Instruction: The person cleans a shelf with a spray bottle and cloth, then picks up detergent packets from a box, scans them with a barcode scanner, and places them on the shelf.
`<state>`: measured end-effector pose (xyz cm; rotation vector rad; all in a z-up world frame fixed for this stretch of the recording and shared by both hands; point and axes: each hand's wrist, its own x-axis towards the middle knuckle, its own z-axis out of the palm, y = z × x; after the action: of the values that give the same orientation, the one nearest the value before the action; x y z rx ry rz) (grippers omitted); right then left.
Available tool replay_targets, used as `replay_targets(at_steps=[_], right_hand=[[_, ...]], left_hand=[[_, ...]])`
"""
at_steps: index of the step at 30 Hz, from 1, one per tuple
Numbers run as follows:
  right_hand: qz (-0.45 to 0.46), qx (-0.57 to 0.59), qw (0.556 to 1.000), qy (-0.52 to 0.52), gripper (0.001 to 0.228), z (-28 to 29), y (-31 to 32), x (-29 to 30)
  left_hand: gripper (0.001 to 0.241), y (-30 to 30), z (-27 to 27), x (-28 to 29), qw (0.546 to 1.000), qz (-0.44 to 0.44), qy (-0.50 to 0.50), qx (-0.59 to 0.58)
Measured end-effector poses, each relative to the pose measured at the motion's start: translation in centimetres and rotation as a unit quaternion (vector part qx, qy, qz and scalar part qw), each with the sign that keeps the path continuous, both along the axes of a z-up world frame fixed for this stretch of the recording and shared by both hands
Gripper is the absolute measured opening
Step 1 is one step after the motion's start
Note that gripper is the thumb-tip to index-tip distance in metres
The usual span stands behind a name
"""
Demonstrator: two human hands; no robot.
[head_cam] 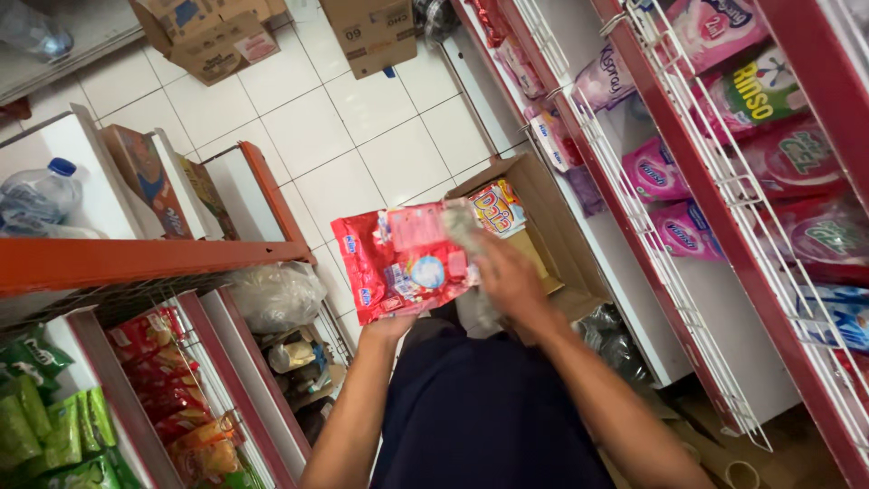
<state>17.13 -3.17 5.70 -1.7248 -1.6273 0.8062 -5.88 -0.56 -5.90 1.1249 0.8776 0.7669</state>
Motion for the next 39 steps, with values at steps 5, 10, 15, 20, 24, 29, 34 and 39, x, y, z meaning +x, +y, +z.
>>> replay_targets(at_steps=[5, 10, 15, 20, 24, 29, 34, 39], right_hand=[[-0.043, -0.022, 0.990, -0.133, 0.042, -1.1, 1.3, 3.7], [0.099, 0.061, 0.971, -0.209, 0.045, -5.2, 3.1, 1.8], [0.266, -0.048, 0.934, -0.232, 0.053, -11.4, 3.1, -0.8], [0.135, 0.036, 0.979, -0.147, 0.031, -12.3, 2.2, -0.1], [-0.083, -0.084, 0.987, 0.104, 0.037, -9.6, 1.6, 1.0], [-0.215, -0.160, 0.758, 0.595, 0.054, -4.8, -1.3, 0.7], [-0.217, 0.045, 0.793, 0.568, 0.055, 1.4, -4.4, 7.9], [-0.244, 0.063, 0.876, 0.412, 0.045, 8.0, -11.0, 15.5]], left_hand=[[0.062, 0.0, -1.6, -3.5, 0.897, 0.153, -0.338, -0.240], [0.061, 0.3, -0.1, -6.2, 0.756, 0.254, -0.522, -0.303], [0.062, -0.2, -0.4, -7.6, 0.766, 0.301, -0.497, -0.274], [0.068, -0.3, -0.8, -7.0, 0.771, 0.238, -0.513, -0.293], [0.074, -0.4, 0.3, -3.0, 0.787, 0.192, -0.490, -0.323], [0.090, 0.7, 3.2, 2.4, 0.914, 0.048, -0.392, -0.090], [0.103, 5.0, 8.3, 7.7, 0.865, -0.078, -0.391, -0.304], [0.085, 8.1, 15.2, 14.9, 0.895, -0.410, -0.171, -0.046]])
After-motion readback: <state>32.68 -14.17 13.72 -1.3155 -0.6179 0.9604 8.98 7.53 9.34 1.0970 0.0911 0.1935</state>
